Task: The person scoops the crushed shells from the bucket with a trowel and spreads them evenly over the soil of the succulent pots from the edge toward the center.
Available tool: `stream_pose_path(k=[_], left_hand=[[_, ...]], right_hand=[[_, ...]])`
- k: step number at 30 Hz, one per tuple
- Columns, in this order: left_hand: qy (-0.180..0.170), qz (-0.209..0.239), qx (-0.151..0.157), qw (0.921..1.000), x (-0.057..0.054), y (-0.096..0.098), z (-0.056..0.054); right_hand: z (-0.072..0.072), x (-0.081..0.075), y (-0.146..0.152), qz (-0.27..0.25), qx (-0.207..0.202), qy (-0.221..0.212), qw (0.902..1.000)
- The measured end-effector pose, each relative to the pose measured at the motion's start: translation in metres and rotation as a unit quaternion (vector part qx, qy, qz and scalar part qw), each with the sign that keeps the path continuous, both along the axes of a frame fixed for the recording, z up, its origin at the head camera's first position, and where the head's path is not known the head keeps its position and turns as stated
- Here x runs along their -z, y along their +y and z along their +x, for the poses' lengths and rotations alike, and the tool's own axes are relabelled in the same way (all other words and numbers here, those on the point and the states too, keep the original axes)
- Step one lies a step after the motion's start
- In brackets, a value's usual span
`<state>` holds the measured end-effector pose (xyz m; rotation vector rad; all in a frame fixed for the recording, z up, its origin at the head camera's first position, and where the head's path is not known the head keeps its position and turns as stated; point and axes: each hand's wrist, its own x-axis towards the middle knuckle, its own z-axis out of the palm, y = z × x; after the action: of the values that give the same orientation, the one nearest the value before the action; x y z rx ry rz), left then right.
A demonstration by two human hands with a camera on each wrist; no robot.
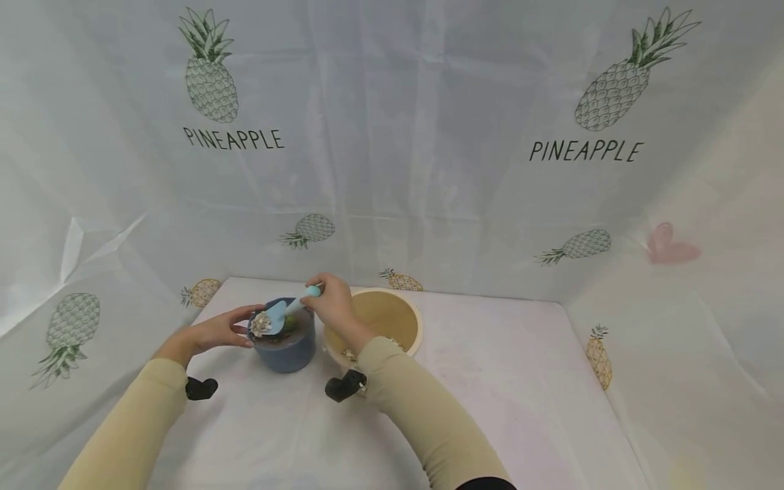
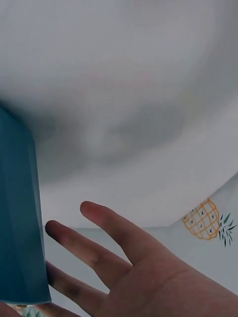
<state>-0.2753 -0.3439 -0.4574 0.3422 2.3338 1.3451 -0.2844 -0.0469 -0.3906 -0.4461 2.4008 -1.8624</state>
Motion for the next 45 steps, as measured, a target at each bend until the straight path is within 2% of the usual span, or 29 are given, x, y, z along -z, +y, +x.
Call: stream_pose_path(k=[7, 13, 23, 33, 39, 45], left_hand=[[0.012, 0.005, -0.008, 0.9999, 0.002, 0.003, 0.002], [0.031, -0.014, -0.019, 0.9992, 0.003, 0.002, 0.009], [0.041, -0.011, -0.053, 0.9977, 0.004, 0.01, 0.023], [0.039, -0.017, -0.101, 0.994, 0.006, 0.022, 0.031], [0.034, -0.005, -0.095, 0.9949, 0.006, 0.024, 0.03], [0.021, -0.002, -0.067, 0.9976, 0.005, 0.014, 0.025]], right_hand=[[0.002, -0.004, 0.002, 0.029, -0.011, 0.035, 0.9989], [0.006, -0.009, 0.002, 0.05, -0.026, 0.047, 0.9973], [0.012, -0.015, 0.004, 0.064, -0.058, 0.058, 0.9946], [0.01, -0.016, 0.005, 0.064, -0.058, 0.065, 0.9941], [0.008, -0.016, 0.007, 0.067, -0.05, 0.074, 0.9937], [0.009, -0.015, 0.007, 0.062, -0.061, 0.062, 0.9943]])
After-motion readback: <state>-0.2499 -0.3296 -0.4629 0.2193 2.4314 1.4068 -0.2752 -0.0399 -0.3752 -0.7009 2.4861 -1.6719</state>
